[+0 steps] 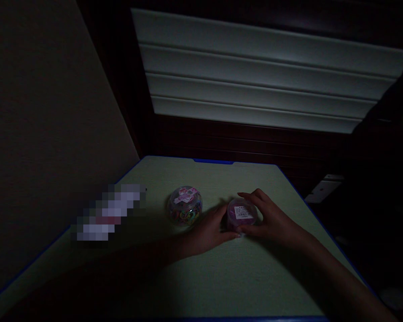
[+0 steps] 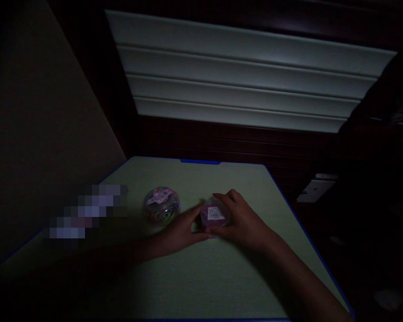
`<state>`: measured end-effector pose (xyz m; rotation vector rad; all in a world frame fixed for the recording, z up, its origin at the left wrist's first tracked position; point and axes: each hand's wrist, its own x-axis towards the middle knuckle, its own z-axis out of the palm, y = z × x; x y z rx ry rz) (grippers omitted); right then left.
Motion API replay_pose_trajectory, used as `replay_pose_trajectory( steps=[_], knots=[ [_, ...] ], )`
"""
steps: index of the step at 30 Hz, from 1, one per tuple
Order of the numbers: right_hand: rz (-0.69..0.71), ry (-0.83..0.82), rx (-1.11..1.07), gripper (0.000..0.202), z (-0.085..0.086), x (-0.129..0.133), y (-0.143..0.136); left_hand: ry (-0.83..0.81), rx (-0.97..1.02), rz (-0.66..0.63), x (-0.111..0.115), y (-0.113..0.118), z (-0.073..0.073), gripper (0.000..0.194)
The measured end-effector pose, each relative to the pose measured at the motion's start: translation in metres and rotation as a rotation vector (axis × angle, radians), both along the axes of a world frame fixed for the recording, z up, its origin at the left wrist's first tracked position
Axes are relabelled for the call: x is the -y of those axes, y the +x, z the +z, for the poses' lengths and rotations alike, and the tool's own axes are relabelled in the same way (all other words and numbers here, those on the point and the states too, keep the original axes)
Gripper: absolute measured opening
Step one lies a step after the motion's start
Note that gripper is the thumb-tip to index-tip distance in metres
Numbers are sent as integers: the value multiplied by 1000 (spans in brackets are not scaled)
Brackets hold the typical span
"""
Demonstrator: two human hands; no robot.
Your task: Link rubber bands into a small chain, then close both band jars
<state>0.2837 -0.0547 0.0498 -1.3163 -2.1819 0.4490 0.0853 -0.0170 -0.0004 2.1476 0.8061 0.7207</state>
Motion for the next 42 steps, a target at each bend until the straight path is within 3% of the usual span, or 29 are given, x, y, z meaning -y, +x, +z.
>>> replay_pose_trajectory(
  steps=[10,17,24,31,42],
  knots=[
    [-158,103,162,77,-5,0,-12,-38,34,-18,0,1,0,57],
    [-12,84,108,86,-2,0,-3,-10,43,-18,1,1,4,58],
    [134,33,-33,76,0,0,10,5,16,14,2,1,4,56],
    [166,-33,-47,68,-1,-2,12,21,22,4,1,0,0,63],
    [165,11,-72,57,6,-2,3,10,9,-8,1,1,2,63]
  ],
)
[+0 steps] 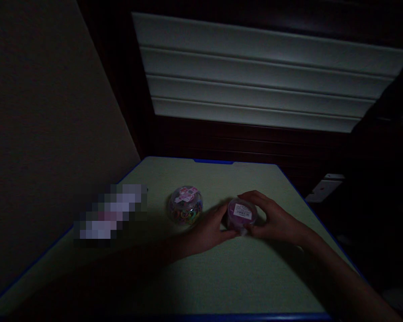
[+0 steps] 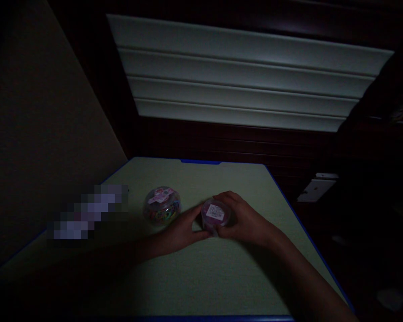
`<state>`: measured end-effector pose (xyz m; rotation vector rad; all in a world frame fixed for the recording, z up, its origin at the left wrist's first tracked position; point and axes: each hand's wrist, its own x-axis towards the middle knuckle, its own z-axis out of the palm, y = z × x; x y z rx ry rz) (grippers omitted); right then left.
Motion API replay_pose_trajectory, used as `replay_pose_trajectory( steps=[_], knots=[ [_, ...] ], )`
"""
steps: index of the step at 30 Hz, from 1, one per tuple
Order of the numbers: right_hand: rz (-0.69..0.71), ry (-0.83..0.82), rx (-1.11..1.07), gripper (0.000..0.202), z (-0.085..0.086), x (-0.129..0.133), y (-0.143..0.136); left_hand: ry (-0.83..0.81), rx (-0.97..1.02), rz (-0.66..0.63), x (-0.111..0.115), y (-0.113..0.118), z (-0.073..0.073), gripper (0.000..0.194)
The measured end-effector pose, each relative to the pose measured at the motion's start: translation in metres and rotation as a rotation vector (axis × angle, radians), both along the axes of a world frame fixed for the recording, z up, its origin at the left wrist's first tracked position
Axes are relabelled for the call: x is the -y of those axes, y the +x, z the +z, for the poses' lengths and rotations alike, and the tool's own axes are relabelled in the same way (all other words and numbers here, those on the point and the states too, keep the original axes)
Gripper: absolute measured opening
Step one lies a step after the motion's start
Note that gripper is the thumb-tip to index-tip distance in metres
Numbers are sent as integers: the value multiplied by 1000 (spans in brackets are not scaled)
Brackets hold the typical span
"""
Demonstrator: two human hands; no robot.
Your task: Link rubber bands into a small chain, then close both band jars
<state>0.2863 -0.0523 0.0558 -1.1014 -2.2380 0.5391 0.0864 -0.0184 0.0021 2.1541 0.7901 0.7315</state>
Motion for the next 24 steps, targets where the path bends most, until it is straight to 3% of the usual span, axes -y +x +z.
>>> replay_pose_trajectory(
  steps=[16,24],
  knots=[
    [-205,63,57,59,-12,1,-13,9,15,-8,0,-1,-1,61],
    [-142,13,97,80,-7,7,-2,11,24,-4,-1,-1,-1,60]
  ],
)
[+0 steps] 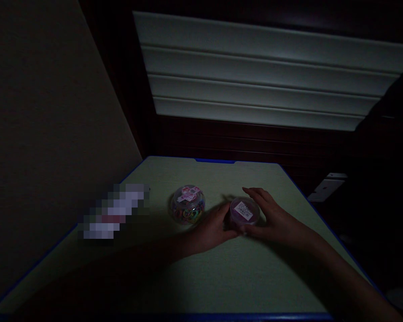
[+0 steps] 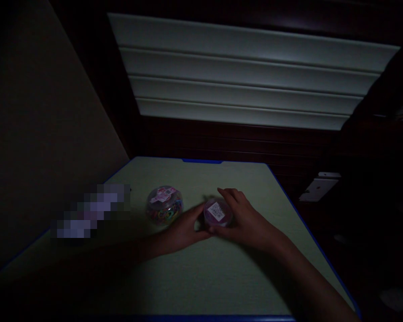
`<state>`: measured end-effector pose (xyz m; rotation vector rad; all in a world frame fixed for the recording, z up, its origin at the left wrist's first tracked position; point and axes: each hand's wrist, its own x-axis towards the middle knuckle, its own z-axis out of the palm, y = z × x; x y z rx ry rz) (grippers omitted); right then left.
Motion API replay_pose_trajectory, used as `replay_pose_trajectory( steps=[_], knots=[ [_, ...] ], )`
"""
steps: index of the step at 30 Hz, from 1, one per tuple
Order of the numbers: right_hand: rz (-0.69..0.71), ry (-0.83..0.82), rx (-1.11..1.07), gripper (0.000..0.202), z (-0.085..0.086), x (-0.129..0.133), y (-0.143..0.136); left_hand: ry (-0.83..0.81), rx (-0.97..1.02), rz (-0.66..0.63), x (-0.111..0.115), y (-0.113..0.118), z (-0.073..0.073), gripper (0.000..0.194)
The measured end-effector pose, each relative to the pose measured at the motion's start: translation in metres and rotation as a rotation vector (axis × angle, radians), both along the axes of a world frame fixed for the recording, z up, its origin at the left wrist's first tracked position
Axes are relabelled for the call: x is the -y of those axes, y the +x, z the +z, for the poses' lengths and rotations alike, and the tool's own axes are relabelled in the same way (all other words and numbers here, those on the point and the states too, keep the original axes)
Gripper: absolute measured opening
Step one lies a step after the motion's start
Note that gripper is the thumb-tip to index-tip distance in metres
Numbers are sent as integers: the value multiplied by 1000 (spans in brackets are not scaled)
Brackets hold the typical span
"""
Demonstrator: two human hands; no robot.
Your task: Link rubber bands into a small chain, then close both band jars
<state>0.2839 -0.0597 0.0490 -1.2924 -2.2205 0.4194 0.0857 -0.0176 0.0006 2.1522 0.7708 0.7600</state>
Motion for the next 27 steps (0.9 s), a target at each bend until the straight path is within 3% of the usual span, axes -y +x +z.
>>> replay_pose_trajectory(
  steps=[8,15,22,27],
  knots=[
    [17,12,-7,65,0,1,1,1,-33,18,1,-2,-1,63],
    [86,13,-61,68,0,-2,4,37,-24,41,4,-2,1,69],
    [195,-40,-97,67,5,-1,4,-17,34,-37,2,-5,6,71],
    [180,-44,-82,72,4,0,5,-96,40,-114,1,-7,9,66]
  ],
)
